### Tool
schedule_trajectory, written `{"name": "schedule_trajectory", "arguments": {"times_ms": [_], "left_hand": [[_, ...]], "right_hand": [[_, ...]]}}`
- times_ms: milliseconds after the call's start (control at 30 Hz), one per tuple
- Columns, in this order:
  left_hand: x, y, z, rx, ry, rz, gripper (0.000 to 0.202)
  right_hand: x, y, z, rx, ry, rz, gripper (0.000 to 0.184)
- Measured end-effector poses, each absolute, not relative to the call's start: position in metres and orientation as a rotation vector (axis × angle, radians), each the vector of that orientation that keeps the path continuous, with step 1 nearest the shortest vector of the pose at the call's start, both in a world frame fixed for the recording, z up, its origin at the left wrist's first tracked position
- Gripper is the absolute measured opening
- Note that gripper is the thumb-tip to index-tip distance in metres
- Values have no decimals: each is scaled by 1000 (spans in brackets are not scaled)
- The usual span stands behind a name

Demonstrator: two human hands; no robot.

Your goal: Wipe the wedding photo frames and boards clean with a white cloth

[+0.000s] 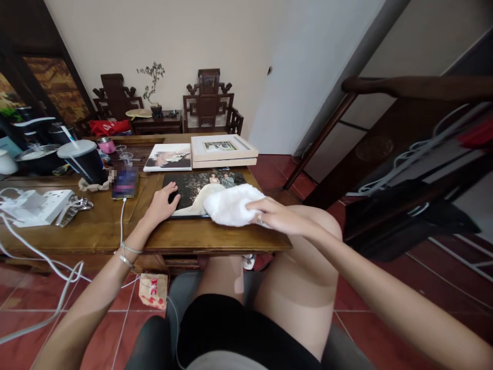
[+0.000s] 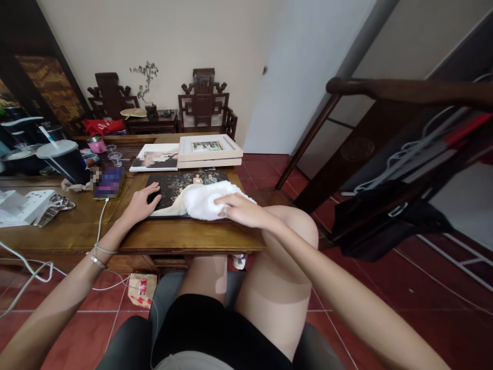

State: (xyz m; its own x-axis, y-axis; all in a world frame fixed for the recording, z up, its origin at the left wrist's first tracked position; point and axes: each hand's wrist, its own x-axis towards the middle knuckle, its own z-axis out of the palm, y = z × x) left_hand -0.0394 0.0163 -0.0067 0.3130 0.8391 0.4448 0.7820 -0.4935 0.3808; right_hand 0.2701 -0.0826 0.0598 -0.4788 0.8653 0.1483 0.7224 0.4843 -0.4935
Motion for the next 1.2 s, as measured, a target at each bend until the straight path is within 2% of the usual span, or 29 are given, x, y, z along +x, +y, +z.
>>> {"name": "schedule_trajectory", "arguments": {"times_ms": [133,333,433,600,733,933,1200], "left_hand": [[-41,16,-8,2479,1516,934,39],[-41,15,-6,2493,1508,929,36],[-40,14,-4,2482,1532,915,34],[-38,13,-4,2465,1538,890,36],[-38,14,-7,2468,1534,912,37],[-40,14,-7,2470,1502,930,37],[-41,14,-6,2468,1492,925,37]], "right_hand": [[260,-16,59,-1390,-2285,543,18],[245,38,34,-1482,-2477,168,42],[246,25,20,-1401,-2559,61,44],[256,-45,16,-1214,-2659,116,35],[261,-98,38,-1256,-2613,300,37],[251,-74,79,-1287,-2535,620,33],[203,24,57,-1493,-2543,243,45]]}}
